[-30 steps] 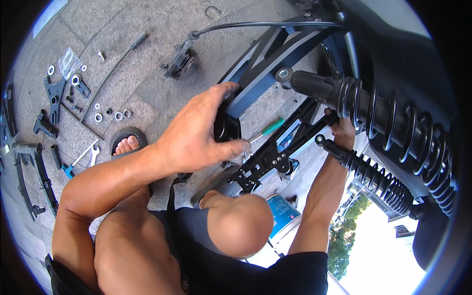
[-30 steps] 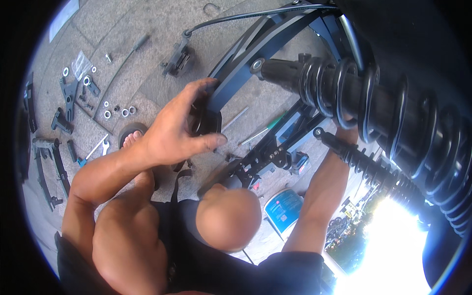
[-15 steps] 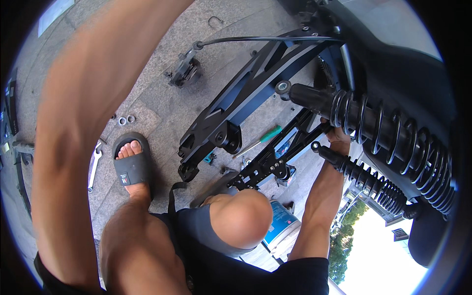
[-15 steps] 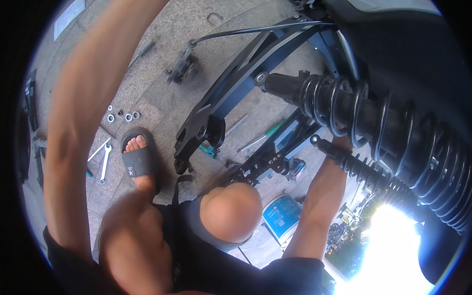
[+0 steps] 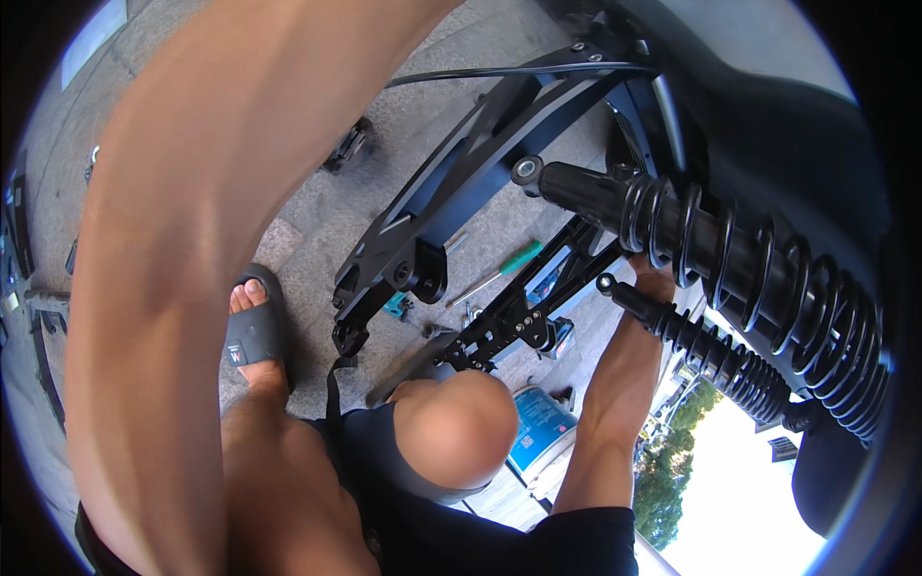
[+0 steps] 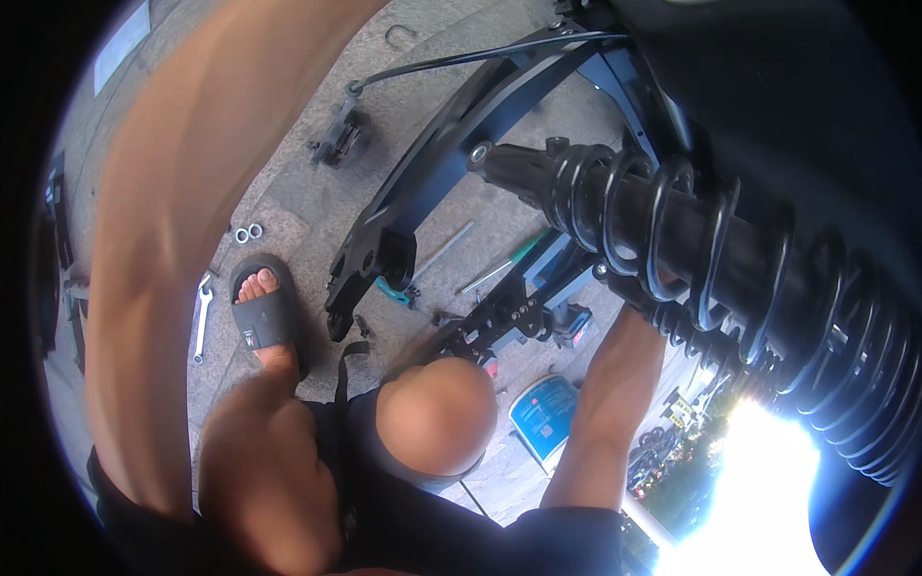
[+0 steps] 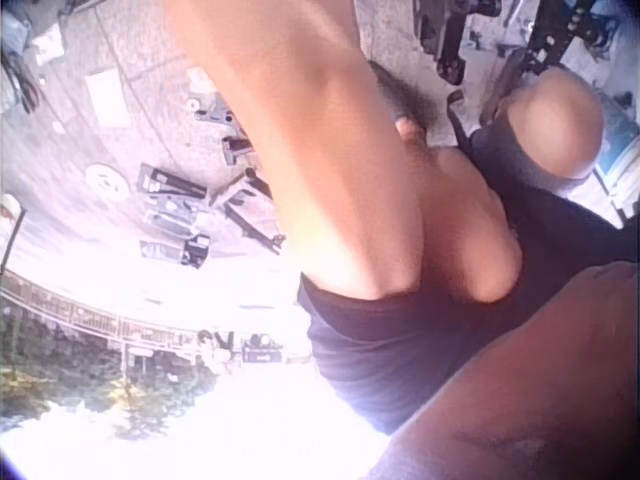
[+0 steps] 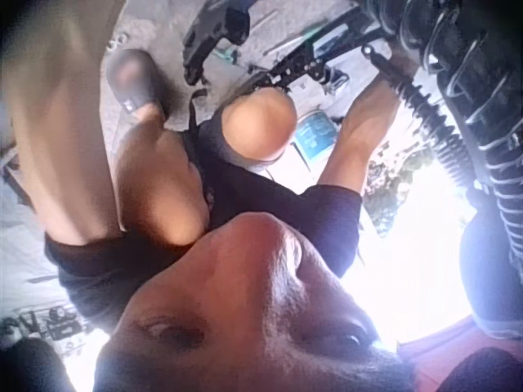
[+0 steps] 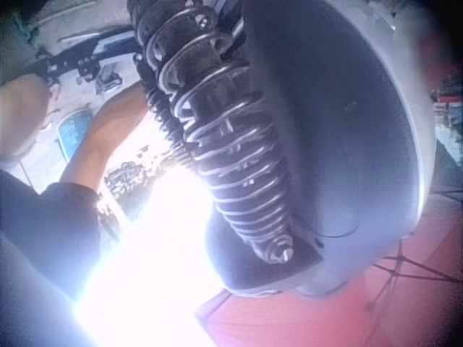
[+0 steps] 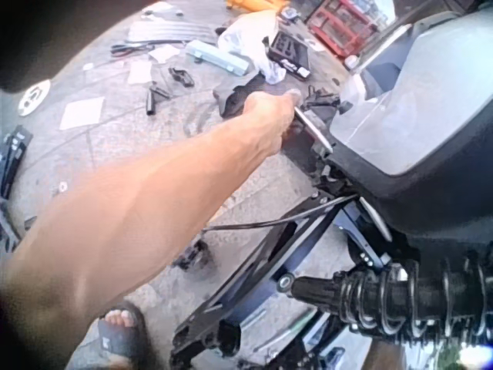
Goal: The person installs a black metal suspension bracket under a car. They align the bracket with the shock absorbers, insert bolts and washers, and tighten the fasteners by hand to secure the assembly.
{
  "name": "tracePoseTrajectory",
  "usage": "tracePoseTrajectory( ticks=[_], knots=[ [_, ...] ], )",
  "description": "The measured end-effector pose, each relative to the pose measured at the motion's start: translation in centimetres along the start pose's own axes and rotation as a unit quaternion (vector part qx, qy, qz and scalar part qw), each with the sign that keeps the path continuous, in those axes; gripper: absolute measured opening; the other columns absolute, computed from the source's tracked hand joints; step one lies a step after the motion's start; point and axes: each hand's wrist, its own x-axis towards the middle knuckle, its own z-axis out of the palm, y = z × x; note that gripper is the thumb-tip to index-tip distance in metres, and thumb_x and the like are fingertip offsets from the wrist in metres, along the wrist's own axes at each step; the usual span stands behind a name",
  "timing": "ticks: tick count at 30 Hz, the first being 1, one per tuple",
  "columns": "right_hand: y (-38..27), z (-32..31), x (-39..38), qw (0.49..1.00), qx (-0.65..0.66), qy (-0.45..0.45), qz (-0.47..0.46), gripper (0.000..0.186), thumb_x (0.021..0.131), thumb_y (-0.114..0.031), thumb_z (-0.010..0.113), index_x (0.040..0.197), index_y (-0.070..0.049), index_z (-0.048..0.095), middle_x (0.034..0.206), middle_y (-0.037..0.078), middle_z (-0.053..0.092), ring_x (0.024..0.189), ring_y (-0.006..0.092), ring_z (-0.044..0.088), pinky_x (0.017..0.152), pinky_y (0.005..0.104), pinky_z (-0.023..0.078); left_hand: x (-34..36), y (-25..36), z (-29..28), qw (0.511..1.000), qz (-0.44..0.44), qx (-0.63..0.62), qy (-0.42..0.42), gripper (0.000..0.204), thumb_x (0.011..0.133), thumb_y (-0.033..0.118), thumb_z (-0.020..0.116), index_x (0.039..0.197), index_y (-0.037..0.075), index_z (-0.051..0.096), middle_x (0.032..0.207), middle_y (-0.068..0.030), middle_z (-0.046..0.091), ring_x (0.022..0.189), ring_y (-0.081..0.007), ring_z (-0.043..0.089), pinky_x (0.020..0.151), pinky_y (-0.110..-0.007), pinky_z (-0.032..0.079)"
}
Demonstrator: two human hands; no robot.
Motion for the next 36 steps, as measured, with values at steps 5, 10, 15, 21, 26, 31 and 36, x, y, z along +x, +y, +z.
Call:
tracePoseTrajectory(
  ticks=[5,10,15,21,26,31,36],
  knots=[
    [0.0,0.4,0.0,1.000,0.002,-0.010,-0.005,0.023,0.085,-0.018,0.069,0.106,-0.012,0.061,0.091,0.003,0.062,0.074,0.0157,0.058,0.060,0.0330,0.052,-1.6,-1.3,0.9,0.995,0.028,0.090,0.009,0.033,0.083,0.031,0.073,0.085,-0.002,0.069,0.077,-0.0120,0.067,0.067,-0.0223,0.062,0.059,-0.038,0.048],
    [0.1,0.9,0.1,1.000,0.005,-0.025,-0.008,0.023,0.085,-0.016,0.069,0.107,-0.012,0.060,0.091,0.003,0.062,0.074,0.0160,0.059,0.060,0.0333,0.052,-2.9,-3.1,2.4,0.986,0.067,0.153,0.013,0.036,0.083,0.037,0.072,0.088,0.001,0.073,0.082,-0.0147,0.070,0.074,-0.0245,0.066,0.067,-0.038,0.050],
    [0.1,1.6,0.0,0.999,0.005,-0.047,-0.014,0.024,0.085,-0.013,0.068,0.108,-0.012,0.060,0.091,0.004,0.062,0.073,0.0163,0.059,0.060,0.0335,0.052,-3.8,-5.0,3.6,0.956,0.131,0.262,0.003,0.037,0.088,0.038,0.062,0.093,0.003,0.073,0.086,-0.0171,0.070,0.079,-0.0261,0.068,0.071,-0.038,0.051],
    [-0.1,3.9,0.0,0.998,-0.001,-0.062,-0.028,0.024,0.085,-0.011,0.068,0.108,-0.012,0.059,0.091,0.005,0.061,0.073,0.0167,0.059,0.059,0.0338,0.052,-3.7,-6.3,3.3,0.949,0.149,0.276,-0.037,0.039,0.092,0.037,0.054,0.094,0.003,0.072,0.082,-0.0154,0.069,0.076,-0.0227,0.067,0.068,-0.036,0.050],
    [-0.8,5.6,-0.8,0.998,0.007,-0.005,-0.055,0.079,0.080,0.009,0.055,0.148,-0.015,0.021,0.083,0.013,0.053,0.066,0.0219,0.058,0.055,0.0377,0.054,-3.9,-6.5,2.8,0.938,0.179,0.284,-0.084,0.041,0.096,0.036,0.048,0.095,0.002,0.071,0.079,-0.0139,0.068,0.074,-0.0199,0.065,0.066,-0.034,0.050],
    [-0.8,6.6,-1.6,0.996,0.010,-0.002,-0.085,0.091,0.079,0.007,0.055,0.154,-0.016,0.007,0.076,0.013,0.055,0.062,0.0235,0.059,0.053,0.0371,0.052,-4.3,-6.8,2.6,0.970,0.145,0.124,-0.150,0.041,0.095,0.035,0.052,0.105,-0.001,0.068,0.094,-0.0153,0.071,0.083,-0.0240,0.068,0.073,-0.036,0.052],
    [-0.6,6.7,-1.5,0.994,0.001,-0.012,-0.106,0.094,0.078,0.008,0.056,0.154,-0.015,0.004,0.073,0.012,0.056,0.059,0.0207,0.058,0.050,0.0340,0.052,-3.2,-5.2,1.7,0.970,0.109,0.097,-0.192,0.041,0.095,0.036,0.052,0.105,-0.001,0.068,0.095,-0.0150,0.071,0.083,-0.0241,0.068,0.073,-0.036,0.052]
  ],
)
